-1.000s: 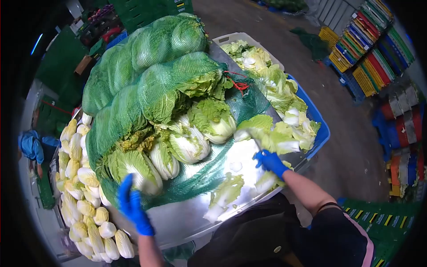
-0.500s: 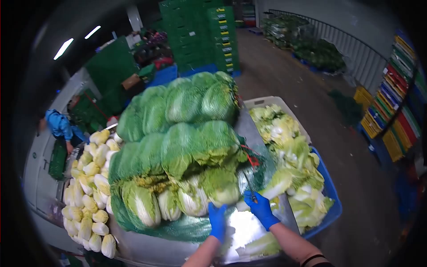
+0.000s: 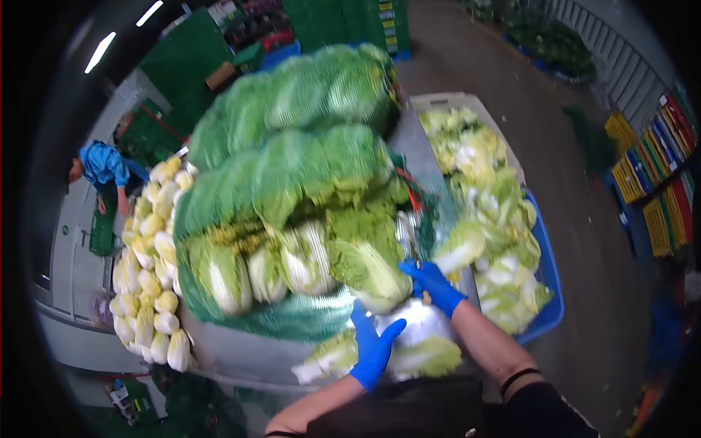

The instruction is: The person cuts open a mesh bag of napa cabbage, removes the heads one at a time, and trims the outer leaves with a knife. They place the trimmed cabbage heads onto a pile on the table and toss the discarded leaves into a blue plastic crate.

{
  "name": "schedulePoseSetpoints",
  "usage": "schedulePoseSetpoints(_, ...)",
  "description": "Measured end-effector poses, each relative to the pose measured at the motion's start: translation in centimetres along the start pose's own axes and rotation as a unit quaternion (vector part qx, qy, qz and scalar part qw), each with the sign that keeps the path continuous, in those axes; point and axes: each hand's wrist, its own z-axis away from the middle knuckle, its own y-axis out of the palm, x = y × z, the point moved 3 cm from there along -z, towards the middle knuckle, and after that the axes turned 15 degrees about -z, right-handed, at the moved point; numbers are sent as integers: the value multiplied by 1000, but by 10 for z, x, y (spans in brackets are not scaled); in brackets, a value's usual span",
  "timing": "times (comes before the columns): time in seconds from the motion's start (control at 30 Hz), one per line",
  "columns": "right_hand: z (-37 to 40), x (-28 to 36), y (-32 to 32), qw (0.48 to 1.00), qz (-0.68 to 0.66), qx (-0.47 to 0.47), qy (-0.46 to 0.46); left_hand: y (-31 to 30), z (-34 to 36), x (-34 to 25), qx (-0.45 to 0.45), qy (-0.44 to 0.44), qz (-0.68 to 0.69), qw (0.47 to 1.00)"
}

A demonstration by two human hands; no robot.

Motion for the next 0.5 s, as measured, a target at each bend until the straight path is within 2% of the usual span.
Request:
schedulePoseSetpoints(0.07, 28, 2, -12, 998, 65, 7, -16, 0, 49, -2, 67, 36, -35, 996)
schedulePoseSetpoints(0.13, 64, 31, 3, 966, 179, 163, -86, 10, 84, 21, 190, 25, 23, 981)
schedulePoseSetpoints(0.2, 54, 25, 2, 866, 357, 277, -215, 22, 83, 26, 327, -152, 10, 933)
schedulePoseSetpoints(0.23, 51, 15, 1, 837, 410, 278, -234, 32, 79, 42, 354, -202, 38, 913)
schedulePoseSetpoints(0.27, 52, 12, 4, 841, 406, 270, -234, 34, 78, 26, 350, -349, 149, 856)
schedulePoseSetpoints(0.33, 55, 7, 9, 832, 491, 207, -156, 32, 70, 13, 378, -367, 183, 830)
schedulePoseSetpoints(0.37, 69, 13, 12, 849, 491, 139, -137, 24, 60, 4, 407, -224, 76, 882)
schedulePoseSetpoints(0.4, 73, 2, 7, 851, 489, 136, -136, 12, 55, -9, 422, -74, -32, 903)
schedulePoseSetpoints(0.43, 76, -4, -5, 884, 405, 45, -227, -4, 52, -23, 370, -38, -20, 928)
schedulePoseSetpoints(0.47, 82, -8, -16, 895, 313, -45, -313, -22, 43, -33, 251, 163, -133, 945)
schedulePoseSetpoints(0.5, 92, -15, -19, 896, 313, -45, -312, -35, 33, -42, 157, 284, -226, 918)
